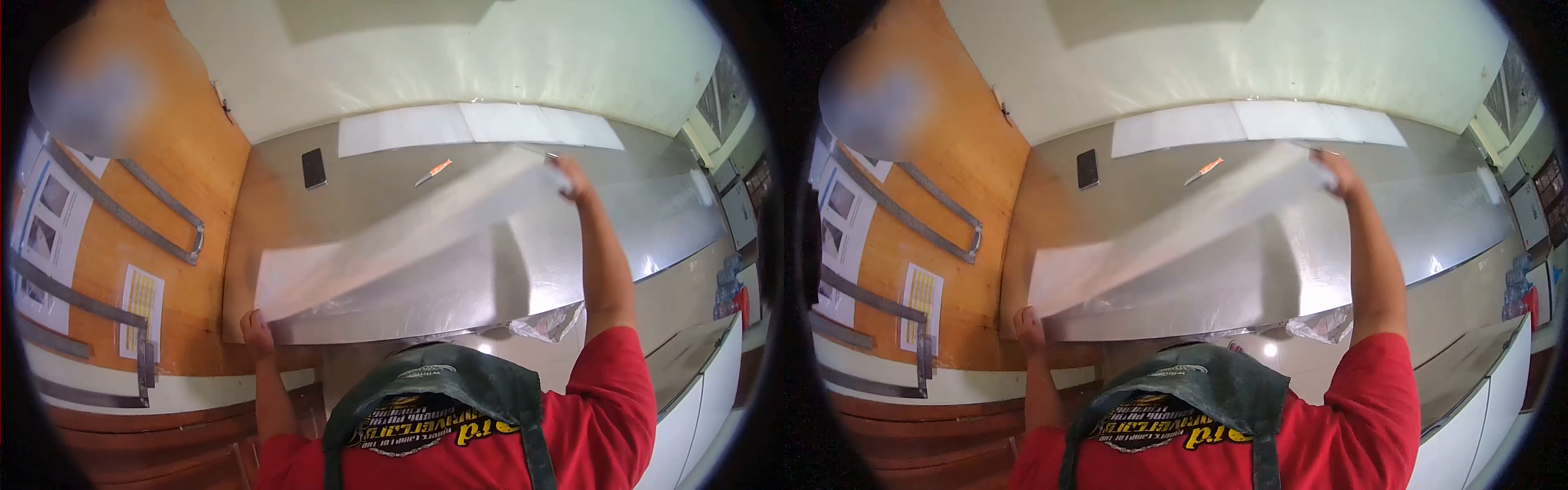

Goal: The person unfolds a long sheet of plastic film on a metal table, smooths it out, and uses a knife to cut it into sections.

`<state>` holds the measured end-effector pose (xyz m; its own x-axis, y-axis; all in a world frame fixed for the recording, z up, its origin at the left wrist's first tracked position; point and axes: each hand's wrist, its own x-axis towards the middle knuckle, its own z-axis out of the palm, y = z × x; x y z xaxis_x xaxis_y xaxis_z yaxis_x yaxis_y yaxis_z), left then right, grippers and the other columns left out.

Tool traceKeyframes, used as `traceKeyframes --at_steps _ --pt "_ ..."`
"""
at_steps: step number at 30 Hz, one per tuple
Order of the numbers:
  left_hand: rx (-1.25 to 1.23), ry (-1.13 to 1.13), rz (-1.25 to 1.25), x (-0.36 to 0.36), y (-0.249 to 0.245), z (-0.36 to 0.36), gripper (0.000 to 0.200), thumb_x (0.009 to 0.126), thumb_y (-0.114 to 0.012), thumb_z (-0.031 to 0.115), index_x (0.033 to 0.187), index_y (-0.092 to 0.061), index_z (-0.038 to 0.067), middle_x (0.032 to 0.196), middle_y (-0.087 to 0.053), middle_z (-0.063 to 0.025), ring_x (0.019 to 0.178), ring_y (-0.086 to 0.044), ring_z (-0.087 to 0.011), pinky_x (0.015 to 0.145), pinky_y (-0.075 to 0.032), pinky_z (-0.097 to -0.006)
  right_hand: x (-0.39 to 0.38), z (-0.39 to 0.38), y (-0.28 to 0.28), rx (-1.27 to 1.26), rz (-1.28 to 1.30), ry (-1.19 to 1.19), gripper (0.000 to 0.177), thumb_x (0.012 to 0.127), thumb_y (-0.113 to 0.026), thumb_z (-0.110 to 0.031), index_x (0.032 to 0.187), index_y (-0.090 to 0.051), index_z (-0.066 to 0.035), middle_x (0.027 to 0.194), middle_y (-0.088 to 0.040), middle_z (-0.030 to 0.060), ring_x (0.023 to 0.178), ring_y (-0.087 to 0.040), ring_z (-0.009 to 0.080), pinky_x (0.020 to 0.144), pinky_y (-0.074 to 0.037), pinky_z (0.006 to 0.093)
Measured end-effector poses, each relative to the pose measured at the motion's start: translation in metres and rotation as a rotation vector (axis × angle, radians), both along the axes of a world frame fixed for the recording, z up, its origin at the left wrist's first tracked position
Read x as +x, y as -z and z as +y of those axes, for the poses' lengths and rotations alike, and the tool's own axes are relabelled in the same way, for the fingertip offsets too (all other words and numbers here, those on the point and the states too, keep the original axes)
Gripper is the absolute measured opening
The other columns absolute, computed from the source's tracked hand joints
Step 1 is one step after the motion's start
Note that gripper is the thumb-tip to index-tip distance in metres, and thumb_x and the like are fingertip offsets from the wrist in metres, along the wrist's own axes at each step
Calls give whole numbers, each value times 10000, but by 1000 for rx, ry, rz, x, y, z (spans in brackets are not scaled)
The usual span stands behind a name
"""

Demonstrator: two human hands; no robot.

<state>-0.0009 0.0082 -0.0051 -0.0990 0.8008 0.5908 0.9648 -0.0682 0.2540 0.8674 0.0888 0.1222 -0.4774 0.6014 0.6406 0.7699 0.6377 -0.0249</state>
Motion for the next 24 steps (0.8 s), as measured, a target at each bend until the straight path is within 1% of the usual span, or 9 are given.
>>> traceKeyframes --at_steps 2,3,4,5,7,10,14,18,24 --pt "-49 43 101 -10 4 -2 299 747 -619 -55 1027 -639 46 1065 -596 -132 1043 -559 -321 903 -475 -397 -10 -49 49 -729 -17 238 800 467 -635 -70 1259 -539 -2 1293 -553 172 1165 -523 377 997 -396 446" --pt "-49 50 106 -7 2 -3 299 747 -619 -55 1027 -639 46 1065 -596 -132 1043 -559 -321 903 -475 -397 -15 -63 84 -795 90 287 574 598 -624 -88 1159 -601 33 1152 -624 183 1032 -584 327 913 -439 404" --pt "-102 42 122 -5 -2 -5 293 743 -621 -54 1019 -642 43 1063 -596 -136 1045 -559 -321 904 -475 -394 -49 -79 81 -1185 800 561 301 781 -572 -168 982 -674 32 921 -666 194 820 -612 270 765 -477 369" --pt "-158 34 141 -4 -5 -7 287 740 -622 -54 1010 -645 41 1061 -597 -140 1047 -558 -320 904 -475 -391 -76 -93 64 -1225 764 617 391 877 -527 -305 833 -679 53 748 -647 196 676 -590 231 657 -482 377" --pt "-143 43 101 2 -11 -8 279 737 -618 -61 998 -650 36 1048 -604 -145 1037 -564 -323 906 -473 -396 -78 -94 88 -1161 315 643 396 856 -512 -293 886 -683 63 809 -666 266 718 -645 375 700 -499 461" --pt "-144 53 28 0 -11 -3 267 747 -609 -65 991 -661 28 1009 -623 -157 981 -588 -330 889 -480 -403 -88 -88 102 -1183 191 802 402 868 -532 -307 902 -682 64 863 -673 274 818 -671 383 774 -504 448" --pt "-174 4 -210 -15 4 3 242 795 -592 -49 1015 -670 15 950 -658 -166 836 -635 -309 806 -510 -387 -116 -89 83 -1112 112 1022 405 884 -575 -353 953 -687 29 989 -683 221 953 -661 367 831 -515 436" --pt "-271 -44 -431 -34 12 16 233 838 -571 -33 1052 -659 -3 950 -674 -130 827 -649 -237 759 -519 -336 -126 -90 73 -1094 97 1098 394 874 -598 -368 976 -695 0 1045 -678 204 991 -656 346 837 -517 430" --pt "-532 12 -1095 -61 18 15 280 868 -534 -20 1128 -637 -1 972 -666 -81 887 -638 -177 760 -518 -288 -128 -93 65 -1080 83 1180 435 804 -676 -422 988 -705 -29 1053 -683 184 998 -655 343 843 -519 420"
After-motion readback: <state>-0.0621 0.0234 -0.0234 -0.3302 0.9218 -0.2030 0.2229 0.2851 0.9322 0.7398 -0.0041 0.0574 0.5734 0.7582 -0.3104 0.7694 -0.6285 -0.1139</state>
